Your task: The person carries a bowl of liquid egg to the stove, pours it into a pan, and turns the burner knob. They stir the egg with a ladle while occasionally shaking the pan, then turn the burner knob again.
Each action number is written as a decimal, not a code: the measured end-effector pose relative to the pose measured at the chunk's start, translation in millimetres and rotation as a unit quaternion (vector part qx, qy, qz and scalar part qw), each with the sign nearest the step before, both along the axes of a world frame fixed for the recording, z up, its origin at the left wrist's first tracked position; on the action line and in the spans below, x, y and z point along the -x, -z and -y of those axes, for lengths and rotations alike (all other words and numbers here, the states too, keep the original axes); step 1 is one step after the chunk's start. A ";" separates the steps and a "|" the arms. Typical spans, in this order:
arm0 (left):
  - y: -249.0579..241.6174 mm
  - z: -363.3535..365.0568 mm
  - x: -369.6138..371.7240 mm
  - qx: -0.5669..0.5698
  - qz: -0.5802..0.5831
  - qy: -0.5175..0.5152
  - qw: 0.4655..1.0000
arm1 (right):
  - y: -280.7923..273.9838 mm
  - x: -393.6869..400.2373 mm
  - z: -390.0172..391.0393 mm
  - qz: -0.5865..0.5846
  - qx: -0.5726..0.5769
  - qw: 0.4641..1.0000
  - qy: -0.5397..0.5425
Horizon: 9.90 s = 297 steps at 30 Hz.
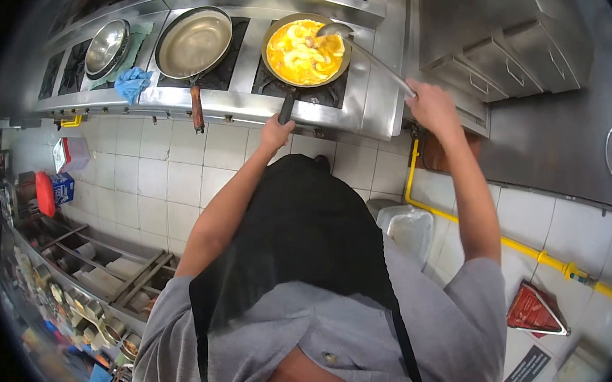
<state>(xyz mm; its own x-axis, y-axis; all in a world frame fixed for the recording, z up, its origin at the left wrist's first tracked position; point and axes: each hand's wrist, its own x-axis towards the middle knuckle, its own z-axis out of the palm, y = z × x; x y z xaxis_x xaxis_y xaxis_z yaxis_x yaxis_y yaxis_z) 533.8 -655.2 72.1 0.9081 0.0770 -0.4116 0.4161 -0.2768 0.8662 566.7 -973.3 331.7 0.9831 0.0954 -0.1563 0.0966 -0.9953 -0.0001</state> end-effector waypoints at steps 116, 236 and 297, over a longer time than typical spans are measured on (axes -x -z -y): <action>-20.4 5.9 -9.0 -0.290 -0.036 0.079 0.953 | 153.1 42.5 -3.7 0.056 -0.206 0.977 -0.028; -8.8 2.2 -13.2 0.148 -0.130 0.002 0.981 | -60.7 -30.1 -43.6 -0.101 0.140 0.984 -0.051; -111.7 -393.9 121.7 -0.079 -0.056 0.096 0.991 | 36.3 -423.0 -630.1 -0.245 -0.597 0.758 0.089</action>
<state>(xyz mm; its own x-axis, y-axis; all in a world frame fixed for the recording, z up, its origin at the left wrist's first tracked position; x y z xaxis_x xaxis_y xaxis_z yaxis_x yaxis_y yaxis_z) 412.1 -261.2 183.8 0.8611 -0.0211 -0.5080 0.4343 -0.4890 0.7565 989.7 -343.3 295.4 0.8483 0.3306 -0.4136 -0.3421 -0.2539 -0.9047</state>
